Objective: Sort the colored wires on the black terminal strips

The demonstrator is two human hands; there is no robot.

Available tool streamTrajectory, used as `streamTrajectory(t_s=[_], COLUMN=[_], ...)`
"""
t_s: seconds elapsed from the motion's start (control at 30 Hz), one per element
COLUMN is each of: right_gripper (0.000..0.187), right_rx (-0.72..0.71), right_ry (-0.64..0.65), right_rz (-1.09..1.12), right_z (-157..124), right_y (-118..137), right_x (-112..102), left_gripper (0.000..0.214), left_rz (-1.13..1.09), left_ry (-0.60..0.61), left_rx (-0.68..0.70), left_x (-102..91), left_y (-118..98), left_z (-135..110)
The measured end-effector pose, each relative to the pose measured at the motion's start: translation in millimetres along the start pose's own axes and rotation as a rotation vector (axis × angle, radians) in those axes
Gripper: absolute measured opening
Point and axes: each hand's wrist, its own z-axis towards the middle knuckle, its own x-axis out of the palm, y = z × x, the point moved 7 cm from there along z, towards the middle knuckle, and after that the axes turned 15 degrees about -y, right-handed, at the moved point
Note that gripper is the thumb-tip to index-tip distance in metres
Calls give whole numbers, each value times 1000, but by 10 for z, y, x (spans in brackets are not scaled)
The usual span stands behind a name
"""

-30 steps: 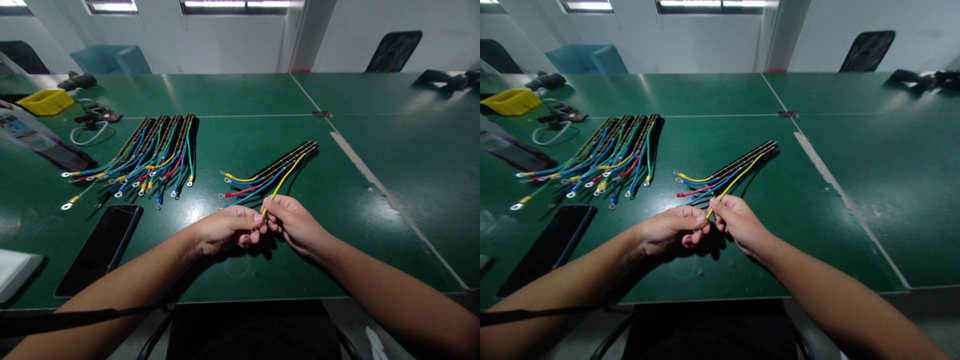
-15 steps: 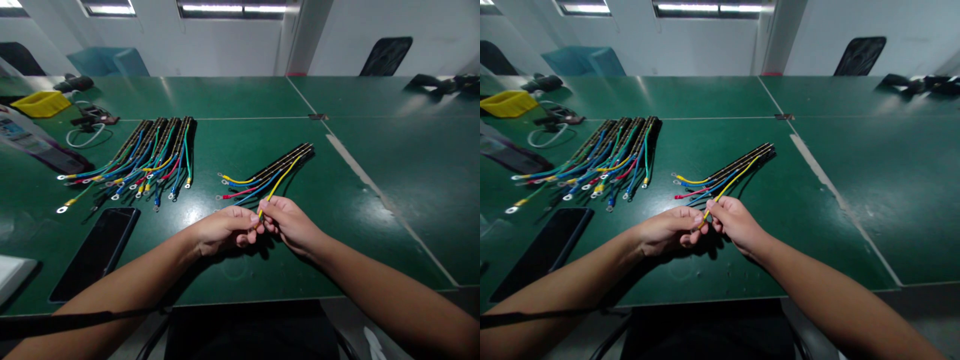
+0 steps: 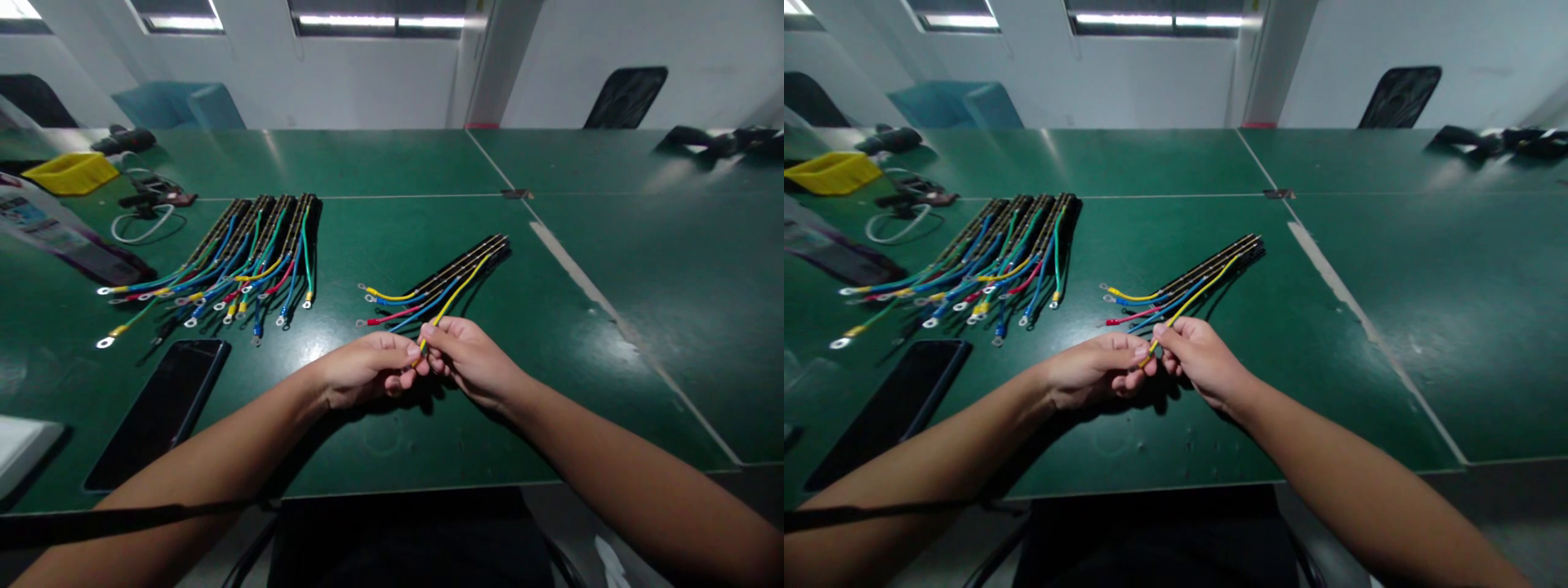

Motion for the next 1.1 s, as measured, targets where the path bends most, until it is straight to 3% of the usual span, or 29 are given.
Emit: streamTrajectory(t_s=[0.27,0.8,1.1], right_gripper=[32,32,34], right_rx=[-32,48,32], right_ry=[0,95,72], right_rz=[15,99,61], right_z=[0,9,17], right_y=[66,41,42], right_x=[-3,36,42], left_gripper=[28,27,26], left_rz=[-34,-19,-11], left_ry=[-7,-7,-14], left_rx=[-19,-30,-39], left_x=[8,-5,-6], left_y=[-20,-14,-12], left_z=[-17,-13,-20])
